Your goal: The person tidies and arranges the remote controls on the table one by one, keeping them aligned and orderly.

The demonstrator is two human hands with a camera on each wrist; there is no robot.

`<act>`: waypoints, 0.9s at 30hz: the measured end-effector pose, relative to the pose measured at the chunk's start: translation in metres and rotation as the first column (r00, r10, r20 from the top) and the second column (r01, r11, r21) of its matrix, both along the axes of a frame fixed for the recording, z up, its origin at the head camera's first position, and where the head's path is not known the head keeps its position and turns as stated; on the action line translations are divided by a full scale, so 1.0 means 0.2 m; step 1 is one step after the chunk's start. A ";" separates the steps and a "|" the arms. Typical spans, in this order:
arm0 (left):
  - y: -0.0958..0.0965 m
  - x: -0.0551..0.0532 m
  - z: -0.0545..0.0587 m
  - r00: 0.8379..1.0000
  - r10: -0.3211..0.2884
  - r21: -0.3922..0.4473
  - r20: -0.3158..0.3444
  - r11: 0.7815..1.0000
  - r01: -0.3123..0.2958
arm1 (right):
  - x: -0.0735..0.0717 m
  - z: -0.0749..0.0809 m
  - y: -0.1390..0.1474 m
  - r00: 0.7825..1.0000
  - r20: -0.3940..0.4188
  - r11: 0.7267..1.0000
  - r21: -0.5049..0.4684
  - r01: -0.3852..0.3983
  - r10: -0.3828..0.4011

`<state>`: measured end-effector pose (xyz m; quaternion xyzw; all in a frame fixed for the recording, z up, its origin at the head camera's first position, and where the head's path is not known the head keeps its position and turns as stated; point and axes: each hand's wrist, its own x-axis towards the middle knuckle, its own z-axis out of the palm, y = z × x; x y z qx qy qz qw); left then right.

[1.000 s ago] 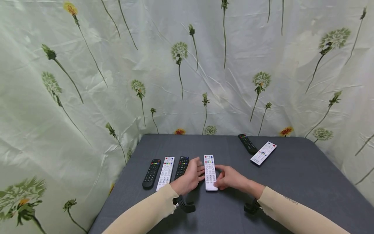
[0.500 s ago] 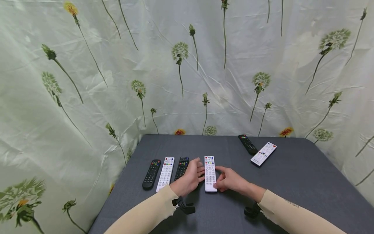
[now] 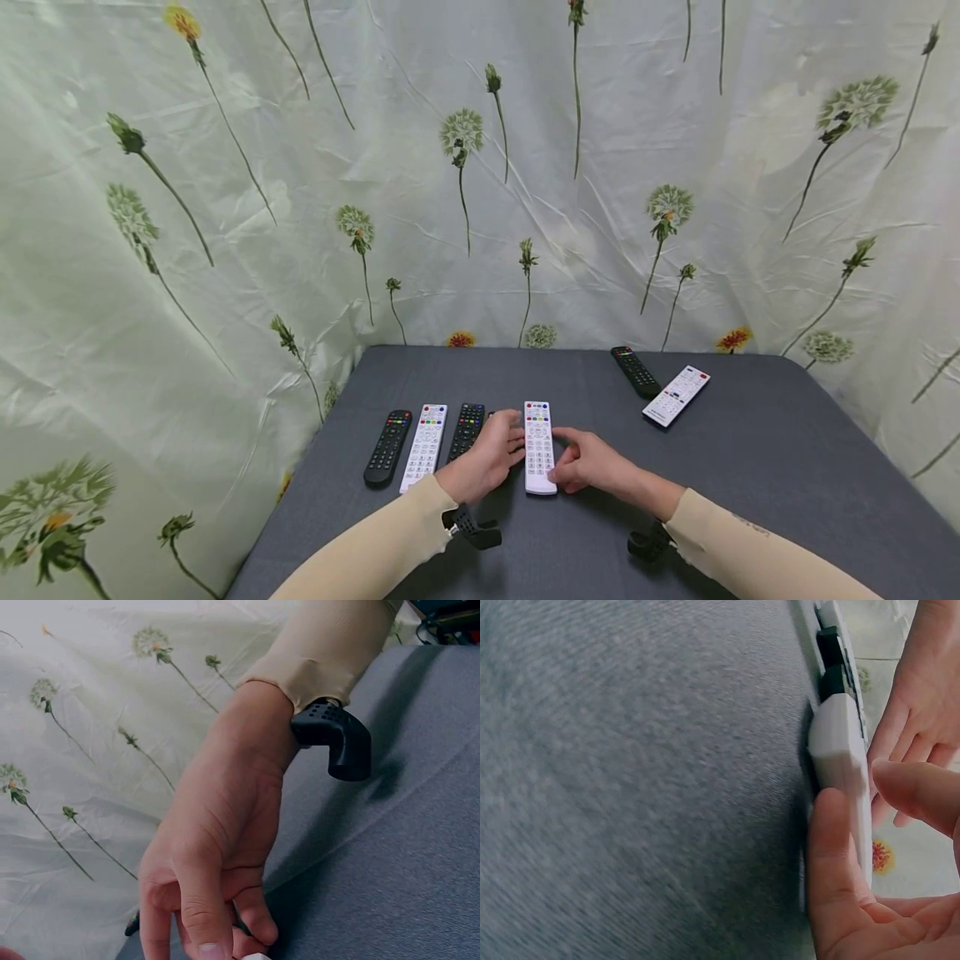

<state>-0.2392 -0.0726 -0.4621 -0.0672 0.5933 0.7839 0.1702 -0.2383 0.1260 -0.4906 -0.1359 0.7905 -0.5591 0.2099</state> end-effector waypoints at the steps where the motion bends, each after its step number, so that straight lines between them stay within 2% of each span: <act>1: 0.00 0.00 0.01 1.000 -0.006 -0.005 -0.003 1.000 0.006 | 0.00 0.01 0.01 1.000 0.004 1.000 -0.009 -0.002 0.002; 6: 0.02 -0.01 0.03 0.999 -0.027 -0.019 -0.037 0.999 0.026 | -0.01 0.05 0.06 1.000 -0.013 1.000 -0.008 0.003 -0.003; 10: 0.05 -0.03 0.05 0.998 -0.003 -0.015 -0.060 1.000 0.002 | -0.06 0.08 0.12 0.997 -0.070 0.999 0.006 0.044 -0.043; 13: 0.08 -0.05 0.06 0.998 0.035 0.009 -0.048 0.999 -0.035 | -0.11 0.10 0.18 0.987 -0.117 0.994 0.009 0.113 -0.111; 17: 0.13 -0.07 0.06 0.998 0.055 0.071 -0.009 0.996 -0.054 | -0.18 0.15 0.26 0.968 -0.151 0.979 -0.007 0.202 -0.200; 22: 0.18 -0.10 0.07 1.000 -0.005 0.153 0.014 0.988 0.003 | -0.27 0.21 0.36 0.944 -0.179 0.960 -0.022 0.278 -0.278; 27: 0.25 -0.11 0.07 0.997 -0.061 0.215 0.046 0.975 0.050 | -0.35 0.23 0.47 0.904 -0.252 0.926 0.067 0.371 -0.345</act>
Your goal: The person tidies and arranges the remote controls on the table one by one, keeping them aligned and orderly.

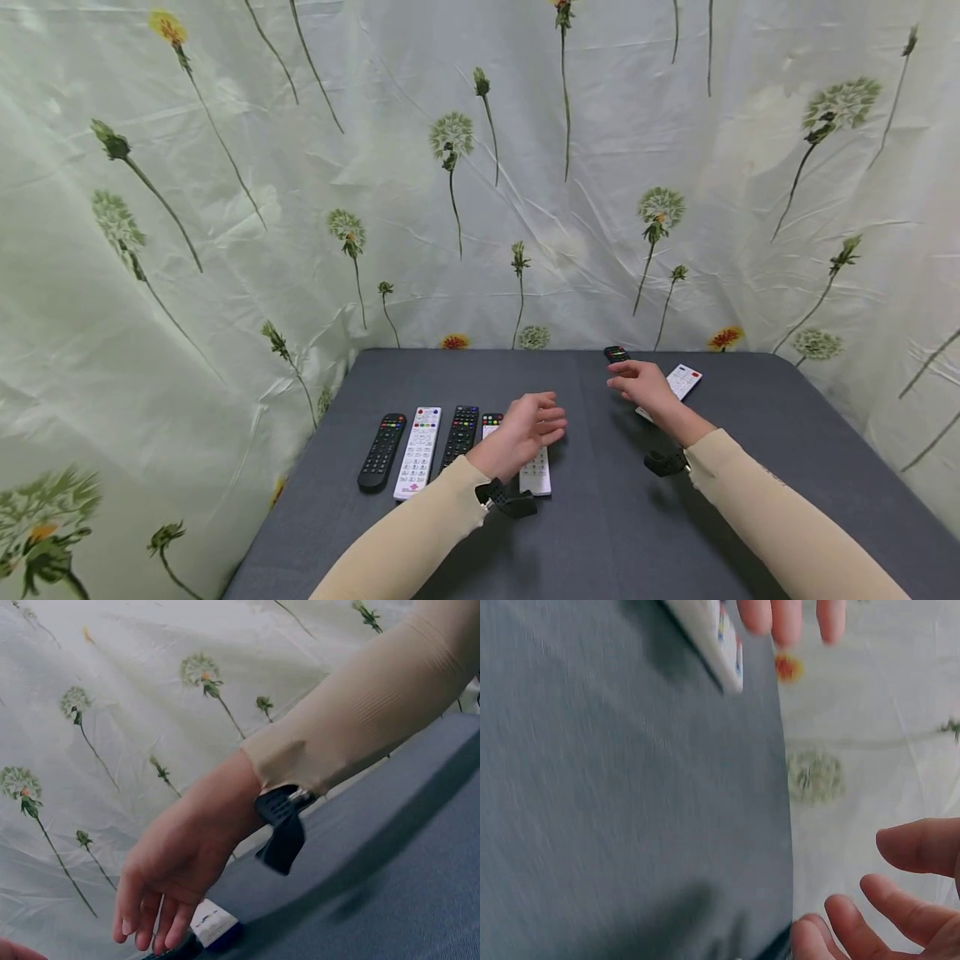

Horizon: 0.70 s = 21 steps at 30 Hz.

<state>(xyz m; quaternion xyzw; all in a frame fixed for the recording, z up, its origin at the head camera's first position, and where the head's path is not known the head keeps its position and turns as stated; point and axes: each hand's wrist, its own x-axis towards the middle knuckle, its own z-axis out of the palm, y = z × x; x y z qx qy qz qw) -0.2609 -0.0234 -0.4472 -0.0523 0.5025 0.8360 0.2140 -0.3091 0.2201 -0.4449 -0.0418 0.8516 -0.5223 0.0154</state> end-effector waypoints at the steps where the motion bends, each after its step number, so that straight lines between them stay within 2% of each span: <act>1: 0.01 0.00 0.00 1.000 -0.008 0.008 0.009 1.000 0.008 | -0.01 0.00 0.02 1.000 -0.005 0.999 0.029 0.019 -0.019; 4: 0.04 -0.01 -0.01 0.999 -0.013 0.027 0.038 1.000 0.012 | -0.05 -0.01 0.06 0.999 -0.021 0.989 0.139 0.052 -0.050; 9: 0.09 -0.03 -0.01 0.997 -0.014 0.069 0.082 0.998 0.008 | -0.12 -0.02 0.11 0.995 -0.044 0.950 0.299 0.096 -0.086; 16: 0.17 -0.05 -0.03 0.994 -0.051 0.084 0.097 0.996 0.043 | -0.18 -0.07 0.16 0.993 -0.084 0.912 0.394 0.113 -0.087; 19: 0.20 -0.08 -0.05 0.993 -0.044 0.071 0.114 0.997 0.036 | -0.20 -0.10 0.18 0.989 -0.124 0.878 0.459 0.133 -0.084; 21: 0.22 -0.11 -0.07 0.993 -0.022 0.032 0.119 0.999 0.018 | -0.21 -0.12 0.19 0.986 -0.141 0.855 0.495 0.152 -0.094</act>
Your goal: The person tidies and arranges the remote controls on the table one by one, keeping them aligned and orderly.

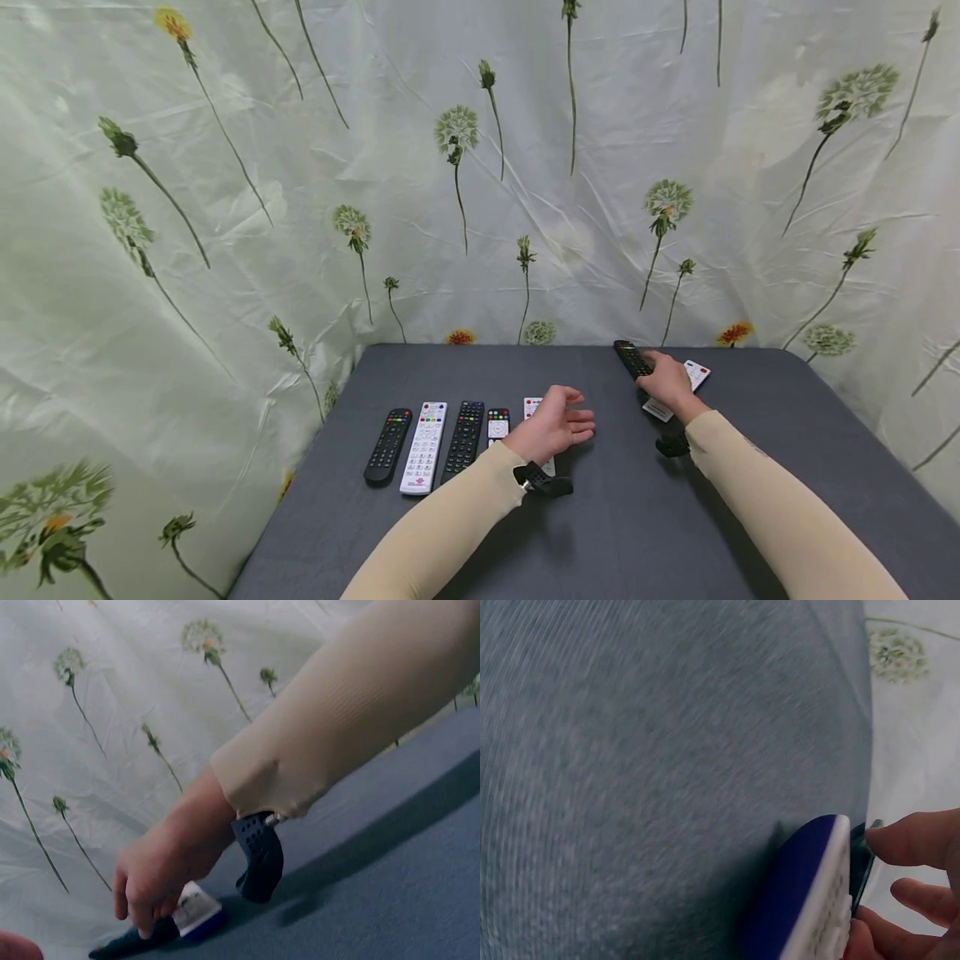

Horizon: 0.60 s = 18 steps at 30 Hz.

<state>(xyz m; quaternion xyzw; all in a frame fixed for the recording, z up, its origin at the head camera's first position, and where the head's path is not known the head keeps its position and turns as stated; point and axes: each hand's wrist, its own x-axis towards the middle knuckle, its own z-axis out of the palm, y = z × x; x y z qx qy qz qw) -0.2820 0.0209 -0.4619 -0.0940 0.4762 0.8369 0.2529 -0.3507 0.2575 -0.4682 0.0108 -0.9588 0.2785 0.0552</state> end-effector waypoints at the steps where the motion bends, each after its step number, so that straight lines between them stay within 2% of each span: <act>1: 0.02 -0.02 -0.01 1.000 0.014 -0.029 -0.004 0.999 -0.014 | 0.00 0.00 0.00 1.000 -0.001 1.000 0.018 0.010 -0.010; 7: 0.09 -0.12 -0.06 0.992 0.104 -0.207 -0.067 0.971 -0.116 | -0.01 0.00 -0.01 0.999 0.031 0.999 0.047 0.024 -0.025; 10: 0.11 -0.15 -0.09 0.989 0.114 -0.238 -0.100 0.962 -0.134 | 0.01 -0.01 -0.02 0.998 0.054 0.998 0.065 0.018 -0.022; 15: 0.16 -0.17 -0.11 0.980 0.124 -0.290 -0.153 0.943 -0.165 | 0.04 -0.02 -0.02 0.999 0.049 0.996 0.088 -0.015 0.011; 18: 0.18 -0.18 -0.11 0.979 0.127 -0.289 -0.160 0.942 -0.170 | 0.05 -0.01 -0.03 0.998 0.061 0.995 0.097 -0.039 0.033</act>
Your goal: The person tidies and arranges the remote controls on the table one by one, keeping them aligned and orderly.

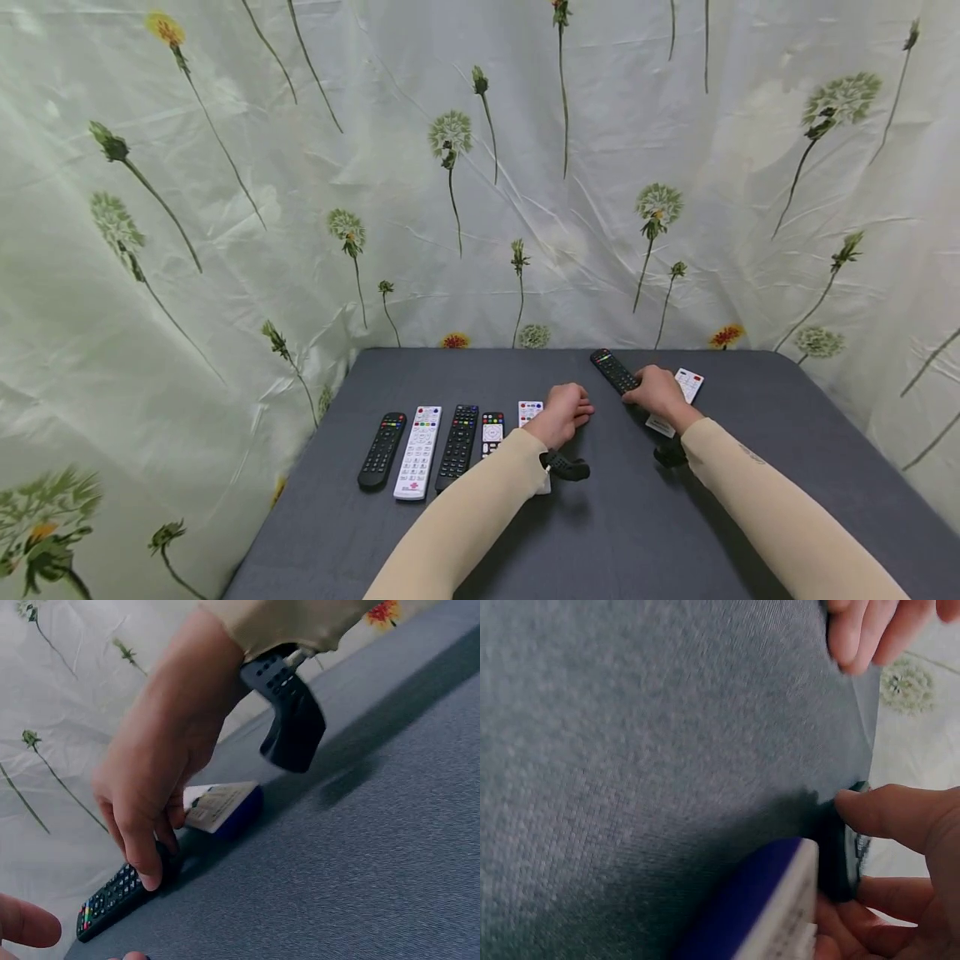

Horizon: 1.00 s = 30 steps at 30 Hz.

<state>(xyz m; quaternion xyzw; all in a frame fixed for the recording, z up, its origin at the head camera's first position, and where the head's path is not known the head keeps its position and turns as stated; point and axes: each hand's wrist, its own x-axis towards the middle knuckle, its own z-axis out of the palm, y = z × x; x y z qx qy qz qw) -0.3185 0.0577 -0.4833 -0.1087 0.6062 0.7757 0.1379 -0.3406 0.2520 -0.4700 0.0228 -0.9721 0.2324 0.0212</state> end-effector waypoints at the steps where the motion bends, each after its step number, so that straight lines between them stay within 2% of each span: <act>1: 0.01 -0.01 0.00 1.000 -0.005 0.008 0.001 1.000 0.005 | 0.00 0.01 0.00 1.000 0.008 1.000 0.004 -0.008 0.008; 7: 0.05 -0.05 0.00 0.999 -0.033 0.036 0.017 0.999 0.032 | 0.04 0.03 -0.03 0.997 0.060 0.999 0.013 -0.053 0.052; 11: 0.08 -0.06 0.00 1.000 -0.022 0.016 0.008 1.000 0.022 | 0.07 0.04 -0.05 0.994 0.078 0.997 -0.016 -0.072 0.073; 14: 0.09 -0.06 -0.01 1.000 -0.002 0.004 -0.011 1.000 0.002 | 0.08 0.04 -0.07 0.990 0.118 0.993 -0.106 -0.062 0.074; 17: 0.11 -0.06 -0.01 0.999 0.023 -0.008 -0.035 1.000 -0.023 | 0.08 0.04 -0.08 0.985 0.158 0.976 -0.218 -0.029 0.064; 21: 0.13 -0.04 0.00 0.997 0.037 -0.058 -0.064 0.998 -0.040 | 0.09 0.03 -0.07 0.975 0.205 0.931 -0.366 -0.003 0.084; 26: 0.13 -0.03 0.02 0.996 0.049 -0.140 -0.075 0.988 -0.059 | 0.10 0.03 -0.06 0.948 0.295 0.831 -0.552 0.065 0.122; 28: 0.13 -0.03 0.01 0.996 0.057 -0.153 -0.073 0.986 -0.068 | 0.10 0.03 -0.06 0.937 0.324 0.789 -0.606 0.100 0.130; 30: 0.12 -0.03 0.01 0.996 0.059 -0.155 -0.074 0.986 -0.070 | 0.10 0.03 -0.06 0.930 0.337 0.759 -0.642 0.110 0.150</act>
